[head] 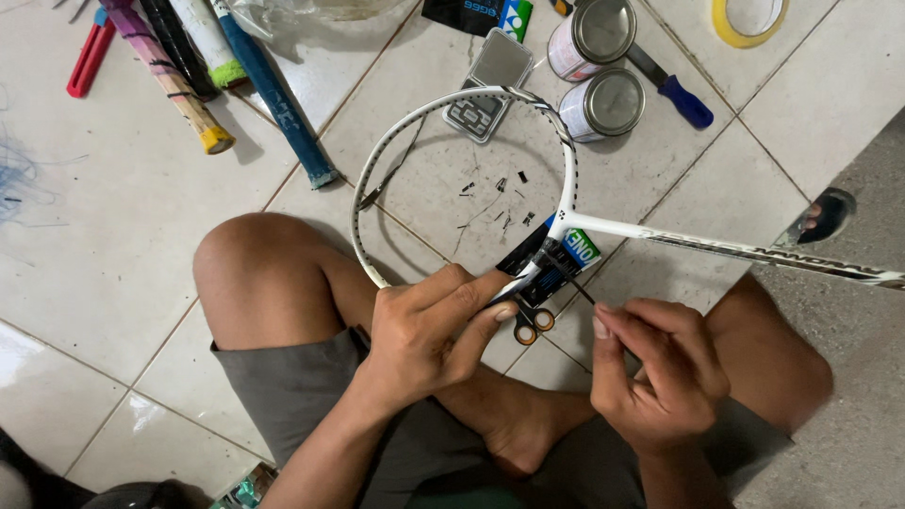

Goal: The person removes and replaces small black plastic grommets on the frame of a white badminton racket using a pointed tool and scissors while sitting on the floor.

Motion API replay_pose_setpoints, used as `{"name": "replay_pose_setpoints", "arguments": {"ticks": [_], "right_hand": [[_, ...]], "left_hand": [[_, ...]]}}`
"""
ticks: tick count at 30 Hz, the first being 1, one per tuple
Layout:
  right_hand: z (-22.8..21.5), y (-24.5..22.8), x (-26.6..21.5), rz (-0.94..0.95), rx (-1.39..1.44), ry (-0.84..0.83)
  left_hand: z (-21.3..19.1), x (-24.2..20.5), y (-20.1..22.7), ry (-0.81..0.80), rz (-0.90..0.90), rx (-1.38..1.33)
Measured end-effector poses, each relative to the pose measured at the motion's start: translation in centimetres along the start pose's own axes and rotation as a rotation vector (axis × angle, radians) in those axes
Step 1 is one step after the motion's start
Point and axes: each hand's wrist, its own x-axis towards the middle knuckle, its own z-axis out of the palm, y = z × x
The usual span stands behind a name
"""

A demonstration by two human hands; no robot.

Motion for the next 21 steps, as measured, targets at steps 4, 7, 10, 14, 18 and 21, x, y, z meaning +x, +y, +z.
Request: {"name": "replay_pose_setpoints", "arguments": {"ticks": [4,7,10,14,18,21], "right_hand": [[0.03,0.14,-0.07,0.002,-0.004,-0.021],[0.11,0.3,-0.16,-0.005,0.0,-0.021],[0.11,0.26,-0.09,-0.006,-0.001,-0.02],[-0.01,0.3,-0.01,-0.002,-0.003,-0.027],[-0.02,0.29,0.05,0.008,-0.009,-0.021],[-0.09,0.27,0.07,0.015,-0.017,-0.029]], "left_hand": [[-0.05,0.07,0.02,-0.005,0.004,0.003],[-0.14,0.09,0.03,-0.011,0.003,-0.008],[-0.2,0.11,0.05,-0.019,-0.003,-0.016],[-0.23,0.16,0.08,-0.017,0.007,-0.015],[-0.24,0.14,0.1,-0.016,-0.005,-0.021],[-0.23,0.11,0.07,-0.024,-0.011,-0.02]]}}
